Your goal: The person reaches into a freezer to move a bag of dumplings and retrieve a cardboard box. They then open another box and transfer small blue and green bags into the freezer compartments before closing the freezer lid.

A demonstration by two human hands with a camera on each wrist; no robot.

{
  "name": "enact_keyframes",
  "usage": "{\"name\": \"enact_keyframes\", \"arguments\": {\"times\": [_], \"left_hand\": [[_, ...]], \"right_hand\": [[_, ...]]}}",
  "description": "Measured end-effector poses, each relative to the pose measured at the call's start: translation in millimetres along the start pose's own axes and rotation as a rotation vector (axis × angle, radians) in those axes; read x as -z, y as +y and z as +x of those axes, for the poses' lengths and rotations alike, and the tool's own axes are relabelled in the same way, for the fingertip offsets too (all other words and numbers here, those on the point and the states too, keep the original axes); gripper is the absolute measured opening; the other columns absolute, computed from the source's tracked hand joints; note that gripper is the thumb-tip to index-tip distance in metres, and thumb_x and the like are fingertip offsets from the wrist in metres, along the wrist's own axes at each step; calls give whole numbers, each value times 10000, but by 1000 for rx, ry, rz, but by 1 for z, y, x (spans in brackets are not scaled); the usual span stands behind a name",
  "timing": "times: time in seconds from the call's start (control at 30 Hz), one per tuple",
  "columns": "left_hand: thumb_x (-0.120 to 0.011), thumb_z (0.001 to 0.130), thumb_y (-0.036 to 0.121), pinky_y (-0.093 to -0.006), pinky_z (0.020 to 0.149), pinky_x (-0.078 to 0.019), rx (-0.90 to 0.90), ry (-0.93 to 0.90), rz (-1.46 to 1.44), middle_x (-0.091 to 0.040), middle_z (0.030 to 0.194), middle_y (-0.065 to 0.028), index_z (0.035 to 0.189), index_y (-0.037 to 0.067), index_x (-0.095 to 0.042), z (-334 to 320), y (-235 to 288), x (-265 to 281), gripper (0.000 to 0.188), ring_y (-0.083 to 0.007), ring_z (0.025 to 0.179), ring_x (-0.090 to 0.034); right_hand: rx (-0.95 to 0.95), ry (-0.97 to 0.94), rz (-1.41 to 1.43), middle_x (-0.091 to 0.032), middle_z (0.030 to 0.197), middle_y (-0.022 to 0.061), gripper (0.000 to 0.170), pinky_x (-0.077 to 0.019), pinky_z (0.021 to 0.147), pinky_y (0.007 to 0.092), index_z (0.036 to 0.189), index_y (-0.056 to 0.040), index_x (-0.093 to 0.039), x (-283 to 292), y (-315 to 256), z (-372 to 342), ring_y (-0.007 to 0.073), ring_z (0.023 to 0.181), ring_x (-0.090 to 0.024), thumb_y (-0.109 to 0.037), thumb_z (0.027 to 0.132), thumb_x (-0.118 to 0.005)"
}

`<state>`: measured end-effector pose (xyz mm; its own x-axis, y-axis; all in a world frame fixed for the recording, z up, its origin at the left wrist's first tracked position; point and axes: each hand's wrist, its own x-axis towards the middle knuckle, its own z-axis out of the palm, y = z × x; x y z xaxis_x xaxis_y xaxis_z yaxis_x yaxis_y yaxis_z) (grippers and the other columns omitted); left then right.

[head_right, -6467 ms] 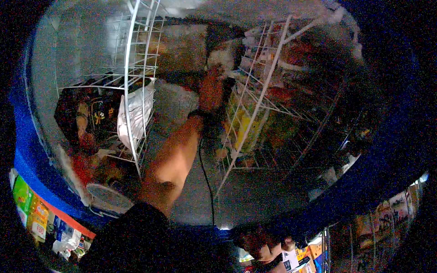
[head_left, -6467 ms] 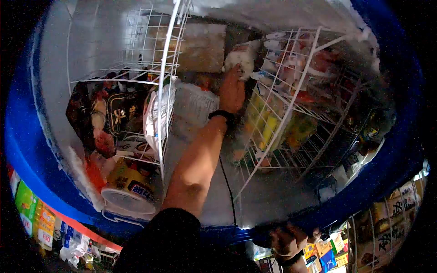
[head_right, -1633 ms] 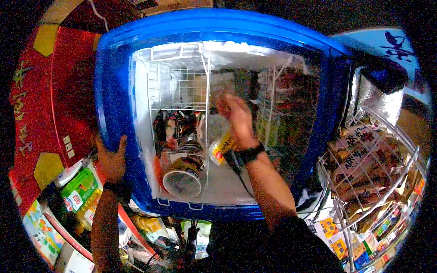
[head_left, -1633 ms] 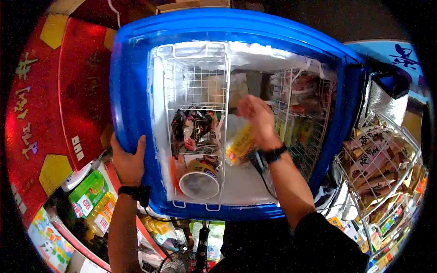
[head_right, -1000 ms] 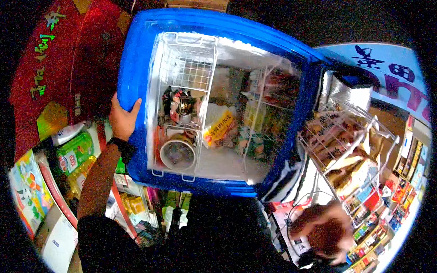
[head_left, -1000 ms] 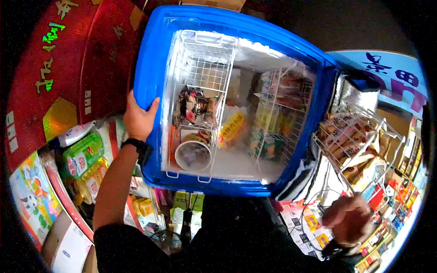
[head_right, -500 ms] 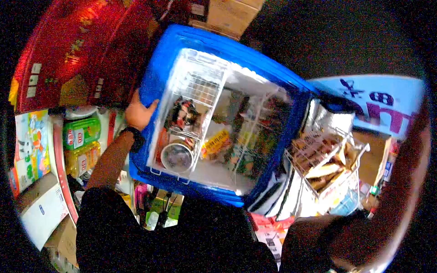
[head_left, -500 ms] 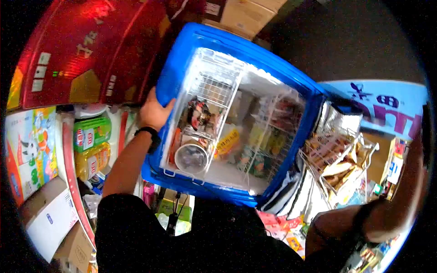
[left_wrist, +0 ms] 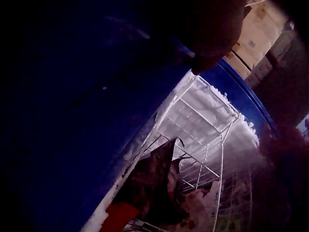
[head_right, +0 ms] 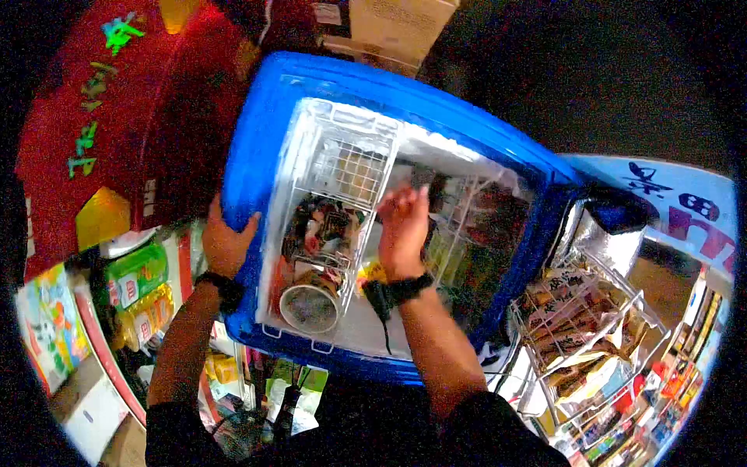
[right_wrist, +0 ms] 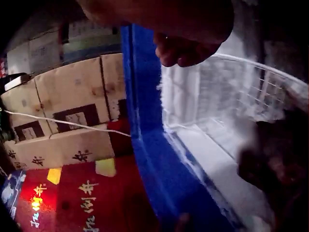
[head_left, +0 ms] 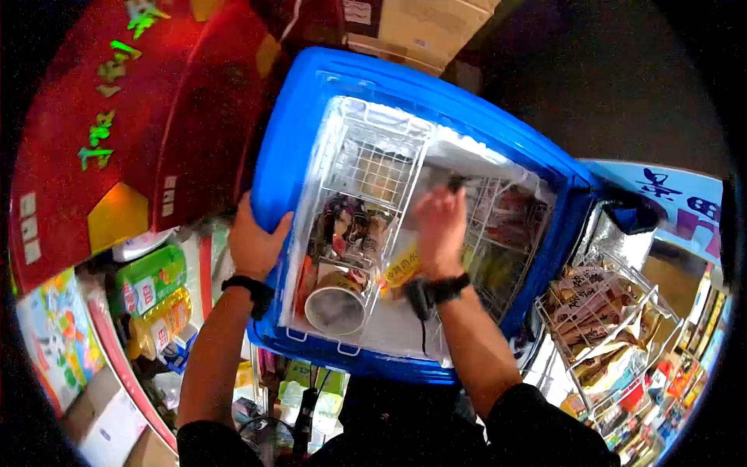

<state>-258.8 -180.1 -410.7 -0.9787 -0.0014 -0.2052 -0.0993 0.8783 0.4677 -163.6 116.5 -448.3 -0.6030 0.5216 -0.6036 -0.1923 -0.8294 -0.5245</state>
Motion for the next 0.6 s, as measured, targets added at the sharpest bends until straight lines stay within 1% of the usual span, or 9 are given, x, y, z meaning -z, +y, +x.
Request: {"name": "enact_keyframes", "arguments": {"times": [0.13, 0.2, 0.23, 0.27, 0.33, 0.4, 0.47, 0.53, 0.6], "left_hand": [[-847, 810, 446, -472, 1000, -524, -113, 87, 32, -645, 1313, -273, 1440, -38, -498, 20, -47, -3, 868, -410, 1145, -661], [-839, 832, 446, -470, 1012, -517, -157, 62, 152, -646, 1314, -269, 1423, -43, -508, 9, -20, -11, 835, -403, 1150, -656], [-823, 857, 470, -464, 1017, -513, -40, -10, 148, -647, 1319, -270, 1424, -48, -505, 10, -25, -13, 832, -400, 1171, -654], [-815, 872, 482, -454, 1031, -506, -192, 24, 99, -644, 1346, -260, 1441, -54, -497, 11, -24, -12, 844, -389, 1183, -655], [-806, 892, 465, -447, 1041, -498, -132, 61, 78, -632, 1372, -259, 1457, -40, -502, 17, -38, -24, 816, -386, 1188, -652], [-782, 909, 489, -464, 1048, -492, -200, 54, 176, -625, 1381, -259, 1469, -21, -500, 21, -24, -33, 809, -391, 1214, -637], [-735, 920, 563, -488, 1046, -489, -152, -9, 113, -609, 1392, -269, 1490, -3, -482, 39, -72, -33, 842, -408, 1241, -619], [-705, 928, 594, -495, 1034, -498, -177, 34, 201, -598, 1405, -265, 1499, -1, -468, 37, -68, -31, 858, -415, 1238, -618], [-686, 934, 608, -495, 1019, -510, -174, 55, 236, -590, 1416, -259, 1503, 2, -459, 31, -52, -27, 862, -417, 1231, -619]], "right_hand": [[-180, -195, -351, -642, 975, 52, 378, -526, 842, 384, 1051, -83, -620, 88, 2, -87, 185, 879, -613, -449, 1077, -528], [-376, -230, -427, -675, 1049, 78, 373, -549, 880, 377, 1158, -25, -633, 122, -7, -143, 191, 910, -651, -380, 1092, -537], [-472, -308, -392, -684, 1073, 78, 392, -555, 883, 372, 1201, -14, -635, 127, -24, -168, 187, 970, -659, -379, 1091, -544], [-519, -317, -492, -692, 1095, 71, 410, -554, 904, 361, 1229, -15, -638, 129, -42, -191, 178, 1014, -662, -390, 1081, -565], [-560, -364, -602, -686, 1116, 77, 383, -539, 945, 351, 1202, -21, -643, 150, -69, -225, 183, 1050, -656, -374, 1092, -542], [-575, -269, -697, -687, 1154, 77, 407, -538, 956, 345, 1230, -19, -641, 163, -117, -249, 180, 1075, -650, -388, 1094, -536], [-588, -159, -764, -681, 1217, 84, 465, -535, 977, 340, 1281, -17, -634, 189, -168, -280, 179, 1107, -644, -427, 1091, -528], [-586, 35, -697, -678, 1241, 95, 484, -534, 983, 346, 1288, -15, -632, 232, -212, -316, 179, 1120, -638, -443, 1084, -534], [-531, 281, -924, -703, 1132, 75, 519, -584, 904, 348, 1286, -19, -646, 285, -235, -354, 170, 977, -666, -481, 1070, -549]]}}
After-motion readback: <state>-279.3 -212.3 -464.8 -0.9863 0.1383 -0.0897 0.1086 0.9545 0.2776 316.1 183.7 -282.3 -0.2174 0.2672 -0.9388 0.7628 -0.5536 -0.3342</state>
